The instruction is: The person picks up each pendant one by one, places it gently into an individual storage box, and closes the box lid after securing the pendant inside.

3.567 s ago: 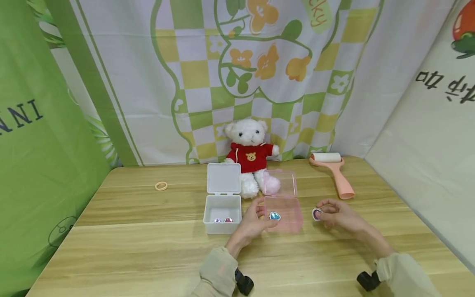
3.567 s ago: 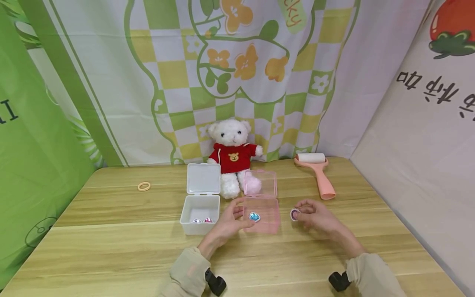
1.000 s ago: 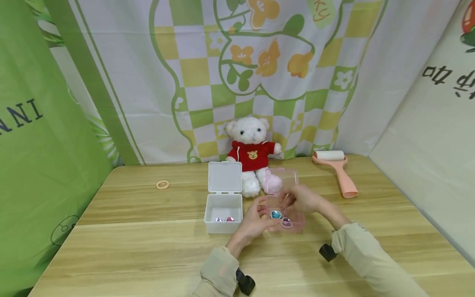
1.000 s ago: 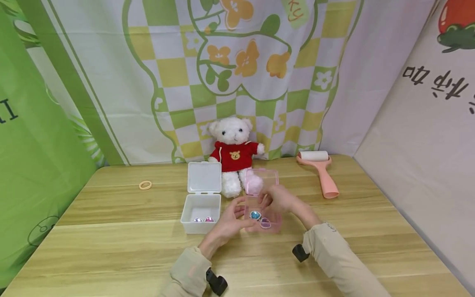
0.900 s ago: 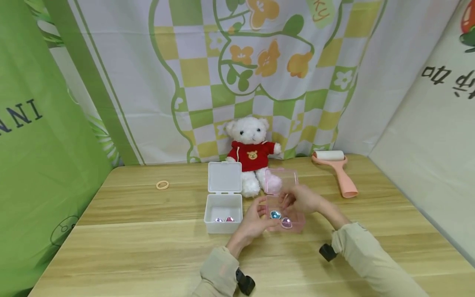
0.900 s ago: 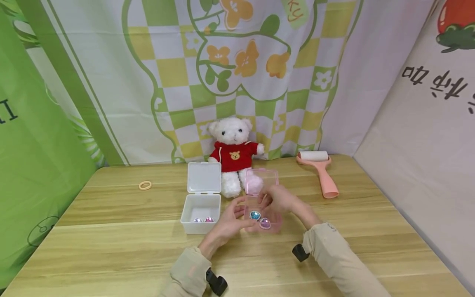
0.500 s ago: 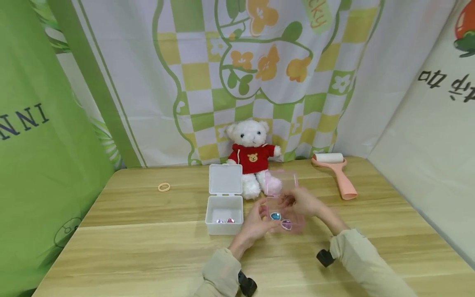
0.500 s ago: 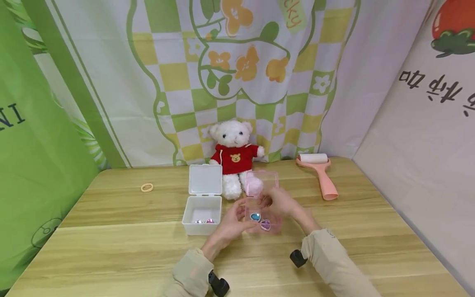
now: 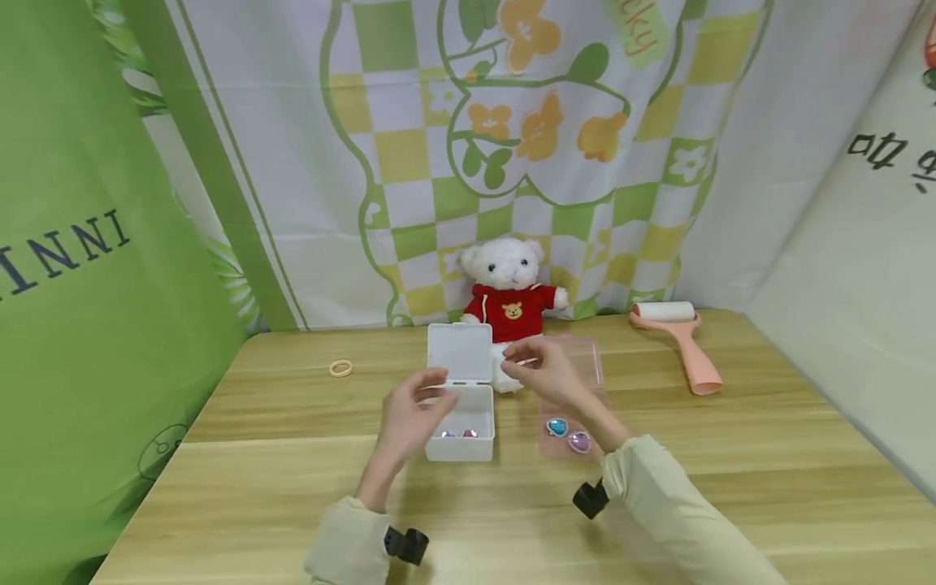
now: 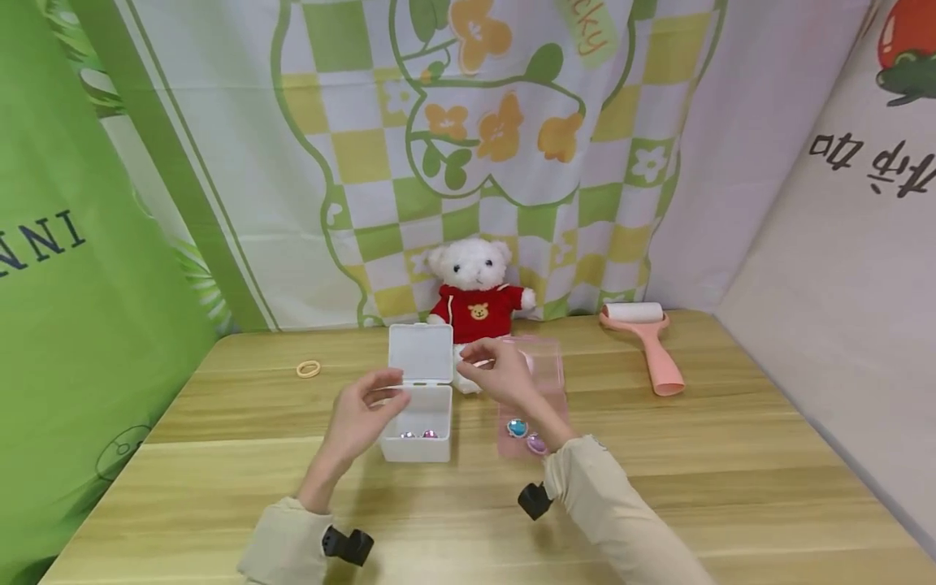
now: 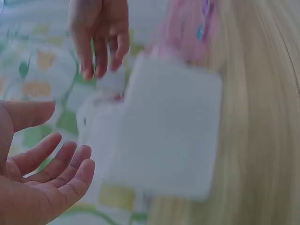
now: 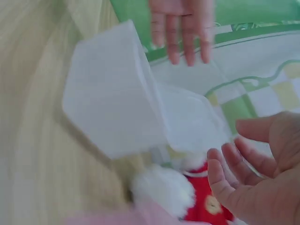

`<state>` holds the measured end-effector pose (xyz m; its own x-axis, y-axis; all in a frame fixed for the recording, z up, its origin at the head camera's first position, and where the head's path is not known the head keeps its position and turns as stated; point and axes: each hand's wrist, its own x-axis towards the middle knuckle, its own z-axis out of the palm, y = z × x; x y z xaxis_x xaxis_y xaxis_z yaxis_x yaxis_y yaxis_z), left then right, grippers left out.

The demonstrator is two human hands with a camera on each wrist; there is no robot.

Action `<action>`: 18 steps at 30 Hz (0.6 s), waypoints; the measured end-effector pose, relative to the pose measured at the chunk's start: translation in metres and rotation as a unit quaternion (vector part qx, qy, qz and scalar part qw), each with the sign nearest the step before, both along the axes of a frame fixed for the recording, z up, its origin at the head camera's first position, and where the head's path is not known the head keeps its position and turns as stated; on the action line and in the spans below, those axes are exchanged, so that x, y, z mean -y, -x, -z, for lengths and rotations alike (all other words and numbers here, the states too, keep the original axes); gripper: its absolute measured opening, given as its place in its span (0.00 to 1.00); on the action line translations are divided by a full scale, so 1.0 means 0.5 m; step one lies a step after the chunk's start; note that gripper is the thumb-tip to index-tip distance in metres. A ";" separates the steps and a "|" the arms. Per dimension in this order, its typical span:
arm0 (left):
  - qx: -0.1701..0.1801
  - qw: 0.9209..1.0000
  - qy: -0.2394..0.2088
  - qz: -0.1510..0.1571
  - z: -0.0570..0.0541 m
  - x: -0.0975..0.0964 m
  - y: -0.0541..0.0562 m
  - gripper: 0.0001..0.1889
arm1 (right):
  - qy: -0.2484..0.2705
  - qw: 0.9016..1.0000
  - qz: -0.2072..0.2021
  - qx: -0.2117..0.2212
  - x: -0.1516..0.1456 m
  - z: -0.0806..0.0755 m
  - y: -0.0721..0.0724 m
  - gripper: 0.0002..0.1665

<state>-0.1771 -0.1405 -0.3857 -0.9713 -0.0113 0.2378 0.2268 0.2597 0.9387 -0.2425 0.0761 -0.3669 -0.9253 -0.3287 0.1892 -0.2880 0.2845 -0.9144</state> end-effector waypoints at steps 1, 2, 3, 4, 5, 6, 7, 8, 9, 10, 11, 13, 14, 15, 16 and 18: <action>0.016 1.000 0.009 -0.008 0.008 0.021 0.001 0.22 | 0.012 1.000 0.008 0.024 0.011 0.005 0.004 0.13; 0.036 0.999 0.015 -0.008 0.017 0.038 0.002 0.24 | 0.026 0.998 0.015 0.049 0.021 0.009 0.008 0.13; 0.057 0.998 0.021 -0.001 0.026 0.054 0.003 0.26 | 0.036 0.996 0.025 0.071 0.030 0.014 0.012 0.13; 0.077 0.997 0.024 0.013 0.036 0.066 0.003 0.28 | 0.043 0.994 0.035 0.090 0.037 0.017 0.016 0.14; 0.095 0.995 0.026 0.030 0.044 0.076 0.004 0.31 | 0.048 0.992 0.044 0.105 0.044 0.021 0.020 0.14; 0.107 0.993 0.027 0.047 0.052 0.084 0.004 0.33 | 0.046 0.991 0.056 0.114 0.050 0.023 0.023 0.14; 0.116 0.991 0.022 0.064 0.059 0.090 0.005 0.34 | 0.042 0.990 0.067 0.120 0.055 0.024 0.027 0.14; 0.122 0.989 0.010 0.078 0.065 0.095 0.005 0.36 | 0.035 0.989 0.076 0.121 0.059 0.026 0.030 0.15; 0.126 0.988 -0.002 0.090 0.070 0.100 0.006 0.36 | 0.026 0.989 0.084 0.120 0.063 0.027 0.032 0.15; 0.127 0.987 -0.014 0.101 0.074 0.101 0.009 0.37 | 0.020 0.989 0.091 0.118 0.065 0.027 0.036 0.15; 0.126 0.986 -0.021 0.111 0.078 0.102 0.011 0.37 | 0.016 0.988 0.096 0.117 0.067 0.028 0.038 0.16; 0.128 0.983 -0.038 0.127 0.084 0.103 0.014 0.38 | 0.014 0.988 0.101 0.117 0.070 0.030 0.044 0.17; 0.129 0.981 -0.045 0.134 0.087 0.103 0.016 0.38 | 0.015 0.988 0.100 0.116 0.071 0.031 0.047 0.17; 0.130 0.980 -0.050 0.141 0.088 0.103 0.017 0.38 | 0.018 0.988 0.099 0.116 0.072 0.032 0.049 0.18; 0.131 0.979 -0.056 0.146 0.090 0.104 0.018 0.38 | 0.021 0.988 0.098 0.116 0.073 0.033 0.051 0.18; 0.133 0.977 -0.062 0.152 0.091 0.104 0.019 0.37 | 0.025 0.989 0.095 0.114 0.075 0.035 0.054 0.18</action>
<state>-0.1869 -0.1923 -0.4314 -0.9612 0.2757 -0.0082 0.0199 0.0989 0.9949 -0.2693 0.0388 -0.3844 -0.9899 -0.1403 -0.0196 -0.0187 0.2672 -0.9635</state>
